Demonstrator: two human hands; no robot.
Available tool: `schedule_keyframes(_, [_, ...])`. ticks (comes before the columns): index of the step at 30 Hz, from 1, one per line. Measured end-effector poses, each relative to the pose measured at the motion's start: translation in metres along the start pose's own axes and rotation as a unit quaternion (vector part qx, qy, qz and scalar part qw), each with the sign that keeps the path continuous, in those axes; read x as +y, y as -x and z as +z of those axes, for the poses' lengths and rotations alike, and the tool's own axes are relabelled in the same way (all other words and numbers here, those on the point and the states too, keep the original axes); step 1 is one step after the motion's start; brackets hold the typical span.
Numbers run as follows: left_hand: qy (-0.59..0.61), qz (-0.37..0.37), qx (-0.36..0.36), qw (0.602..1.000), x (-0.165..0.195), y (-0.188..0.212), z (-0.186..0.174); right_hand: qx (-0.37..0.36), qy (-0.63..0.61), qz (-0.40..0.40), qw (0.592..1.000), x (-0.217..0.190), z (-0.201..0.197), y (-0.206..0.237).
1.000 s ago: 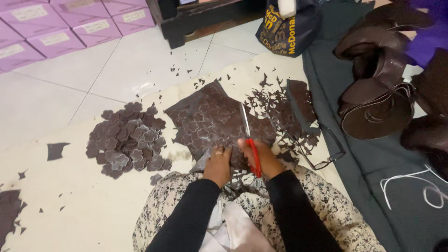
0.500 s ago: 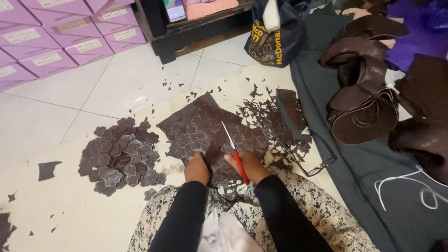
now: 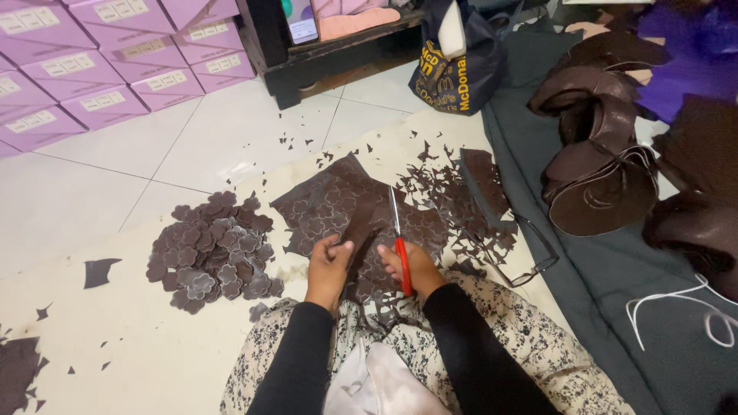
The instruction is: The person uses red-handled scissors to cut flower-shaped pieces from a sheet of brown patterned leather. The cut shapes are placed in a growing pile on the floor to the left, while the remaining leather sheet is held in the left hand.
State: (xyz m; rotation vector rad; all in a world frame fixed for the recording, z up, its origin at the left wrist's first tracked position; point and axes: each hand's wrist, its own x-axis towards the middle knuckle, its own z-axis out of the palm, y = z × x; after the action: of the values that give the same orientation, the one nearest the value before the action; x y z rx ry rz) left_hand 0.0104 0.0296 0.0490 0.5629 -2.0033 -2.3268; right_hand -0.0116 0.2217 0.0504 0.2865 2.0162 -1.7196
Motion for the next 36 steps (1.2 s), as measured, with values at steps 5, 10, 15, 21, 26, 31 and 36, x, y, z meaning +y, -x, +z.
schedule_keyframes(5, [0.08, 0.026, -0.063, 0.994, 0.03, 0.02, 0.007, -0.009, -0.048, -0.03, 0.998, -0.008, 0.003, 0.01])
schedule_keyframes(10, [0.091, 0.101, -0.156, 0.978, 0.059, 0.034, 0.009, -0.047, -0.272, -0.179, 0.944, -0.023, 0.004, 0.025])
schedule_keyframes(15, [-0.007, 0.115, -0.172, 0.978, 0.078, 0.045, 0.008, 0.023, -0.246, -0.218, 0.944, -0.031, -0.004, 0.035])
schedule_keyframes(21, [-0.413, 0.262, 0.07, 0.869, 0.097, 0.059, 0.009, 0.128, -0.272, -0.199, 0.933, -0.044, -0.005, 0.047])
schedule_keyframes(26, [-0.275, 0.006, -0.213, 0.937, 0.089, 0.064, 0.016, 0.096, -0.365, -0.191, 0.906, -0.063, 0.002, 0.061])
schedule_keyframes(31, [0.204, -0.011, -0.238, 0.95, 0.072, 0.065, 0.031, 0.009, -0.297, -0.187, 0.936, -0.078, 0.011, 0.095])
schedule_keyframes(36, [0.047, -0.069, -0.098, 0.992, 0.096, 0.069, 0.024, 0.004, -0.261, -0.173, 0.95, -0.088, 0.017, 0.099])
